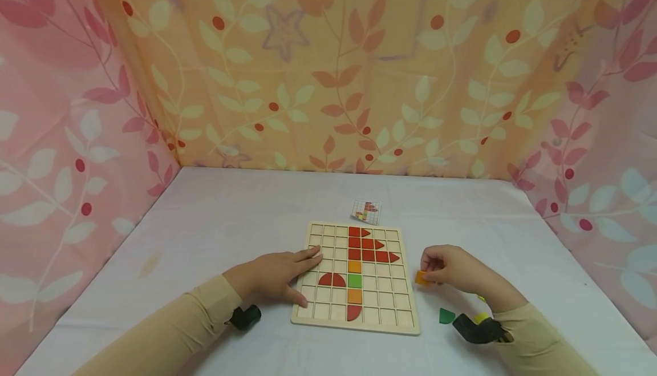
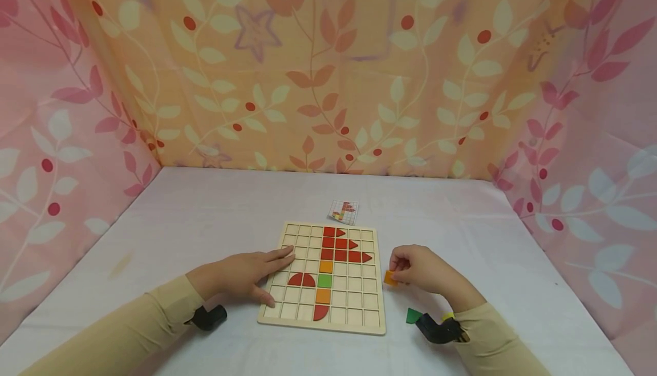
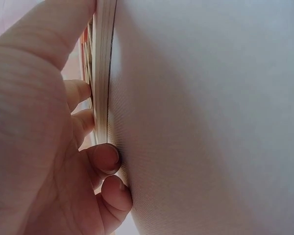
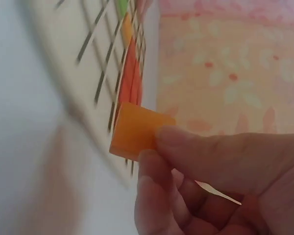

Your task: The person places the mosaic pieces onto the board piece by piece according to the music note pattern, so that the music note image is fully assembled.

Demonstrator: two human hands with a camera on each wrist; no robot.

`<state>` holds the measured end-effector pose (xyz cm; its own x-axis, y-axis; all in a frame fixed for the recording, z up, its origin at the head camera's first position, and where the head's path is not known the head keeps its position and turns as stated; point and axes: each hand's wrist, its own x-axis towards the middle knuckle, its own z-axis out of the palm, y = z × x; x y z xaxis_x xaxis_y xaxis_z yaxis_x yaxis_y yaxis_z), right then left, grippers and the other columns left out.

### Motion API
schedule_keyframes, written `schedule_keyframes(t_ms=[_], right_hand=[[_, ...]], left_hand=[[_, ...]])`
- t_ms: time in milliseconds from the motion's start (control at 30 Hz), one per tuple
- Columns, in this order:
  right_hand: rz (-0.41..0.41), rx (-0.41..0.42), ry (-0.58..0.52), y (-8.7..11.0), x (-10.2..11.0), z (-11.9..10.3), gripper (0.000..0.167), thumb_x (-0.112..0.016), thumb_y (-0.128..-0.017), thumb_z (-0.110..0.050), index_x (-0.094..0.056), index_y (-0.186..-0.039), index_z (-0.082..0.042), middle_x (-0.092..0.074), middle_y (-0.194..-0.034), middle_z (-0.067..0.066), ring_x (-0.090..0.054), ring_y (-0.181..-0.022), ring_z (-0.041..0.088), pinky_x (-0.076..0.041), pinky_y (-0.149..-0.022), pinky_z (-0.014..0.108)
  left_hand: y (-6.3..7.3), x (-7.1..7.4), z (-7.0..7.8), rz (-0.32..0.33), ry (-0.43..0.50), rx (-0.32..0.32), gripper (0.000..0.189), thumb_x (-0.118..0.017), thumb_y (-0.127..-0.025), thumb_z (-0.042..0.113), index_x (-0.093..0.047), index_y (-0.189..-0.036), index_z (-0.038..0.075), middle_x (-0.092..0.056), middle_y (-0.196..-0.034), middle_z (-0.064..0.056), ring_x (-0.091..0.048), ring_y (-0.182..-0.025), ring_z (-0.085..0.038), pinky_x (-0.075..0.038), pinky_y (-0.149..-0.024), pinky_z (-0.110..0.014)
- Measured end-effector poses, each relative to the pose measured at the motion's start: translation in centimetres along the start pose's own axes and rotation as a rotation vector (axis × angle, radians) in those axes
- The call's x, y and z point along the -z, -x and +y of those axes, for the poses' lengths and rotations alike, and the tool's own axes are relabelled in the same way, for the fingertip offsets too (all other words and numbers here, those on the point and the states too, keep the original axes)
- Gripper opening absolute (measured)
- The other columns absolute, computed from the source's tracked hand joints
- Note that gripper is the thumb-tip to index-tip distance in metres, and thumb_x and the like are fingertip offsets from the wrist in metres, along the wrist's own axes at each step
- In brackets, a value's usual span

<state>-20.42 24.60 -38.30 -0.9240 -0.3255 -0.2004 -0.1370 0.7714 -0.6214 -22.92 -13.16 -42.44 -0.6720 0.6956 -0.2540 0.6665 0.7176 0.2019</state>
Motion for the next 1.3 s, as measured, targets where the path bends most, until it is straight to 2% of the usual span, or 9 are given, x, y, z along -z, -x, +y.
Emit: schedule_keyframes(t_ms=[233,433,600,733,933,1300], right_hand=[[-0.043,0.139,-0.017,-2.5,-2.0,-3.6,0.01,-0.069,-0.08,-0.012,-0.06,-0.079,-0.013,-0.054,-0.072,-0.002,-0.05,-0.07,0.016,-0.044,-0.059,0.028],[-0.082,0.25,-0.016,-3.7,-4.2,-5.9,0.007,-0.067,-0.082,-0.01,-0.062,-0.08,-0.013,-0.056,-0.074,-0.005,-0.051,-0.07,0.014,-0.045,-0.063,0.025],[-0.1,0.305,-0.025,-4.7,-5.9,-7.7,0.007,-0.068,-0.081,-0.009,-0.062,-0.08,-0.011,-0.057,-0.072,-0.006,-0.052,-0.068,0.012,-0.045,-0.063,0.025],[-0.115,0.315,-0.01,-5.5,-7.2,-9.0,0.008,-0.07,-0.08,-0.009,-0.063,-0.077,-0.012,-0.056,-0.068,-0.008,-0.052,-0.065,0.01,-0.045,-0.06,0.024],[-0.116,0.304,0.027,-6.4,-8.8,-10.5,0.014,-0.071,-0.079,-0.012,-0.061,-0.071,-0.019,-0.055,-0.064,-0.009,-0.05,-0.064,0.008,-0.043,-0.058,0.022],[-0.12,0.258,0.027,-7.3,-10.1,-11.3,0.014,-0.071,-0.079,-0.011,-0.061,-0.072,-0.017,-0.054,-0.066,-0.008,-0.049,-0.064,0.008,-0.043,-0.058,0.021]], left_hand=[[0.0,-0.1,-0.1,0.001,-0.002,-0.003,0.099,-0.042,-0.067,0.08,-0.01,-0.147,0.031,-0.004,-0.153,0.012,-0.025,-0.136,-0.017,-0.031,-0.103,-0.041],[0.0,0.0,-0.1,0.003,-0.001,-0.011,0.099,-0.042,-0.067,0.08,-0.01,-0.147,0.031,-0.004,-0.153,0.011,-0.024,-0.136,-0.017,-0.031,-0.103,-0.041],[-0.1,0.0,-0.2,0.007,-0.006,-0.034,0.097,-0.042,-0.069,0.079,-0.012,-0.147,0.029,-0.006,-0.153,0.01,-0.026,-0.135,-0.018,-0.031,-0.103,-0.04],[0.0,0.1,-0.3,0.012,-0.009,-0.046,0.097,-0.042,-0.07,0.078,-0.013,-0.147,0.028,-0.007,-0.153,0.009,-0.028,-0.134,-0.019,-0.032,-0.103,-0.041],[0.0,0.2,-0.3,0.016,-0.009,-0.052,0.097,-0.043,-0.07,0.078,-0.015,-0.147,0.026,-0.007,-0.153,0.008,-0.028,-0.134,-0.018,-0.032,-0.102,-0.04],[0.1,0.3,-0.2,0.022,-0.006,-0.051,0.098,-0.043,-0.069,0.078,-0.014,-0.147,0.026,-0.007,-0.153,0.008,-0.028,-0.134,-0.018,-0.033,-0.101,-0.041]])
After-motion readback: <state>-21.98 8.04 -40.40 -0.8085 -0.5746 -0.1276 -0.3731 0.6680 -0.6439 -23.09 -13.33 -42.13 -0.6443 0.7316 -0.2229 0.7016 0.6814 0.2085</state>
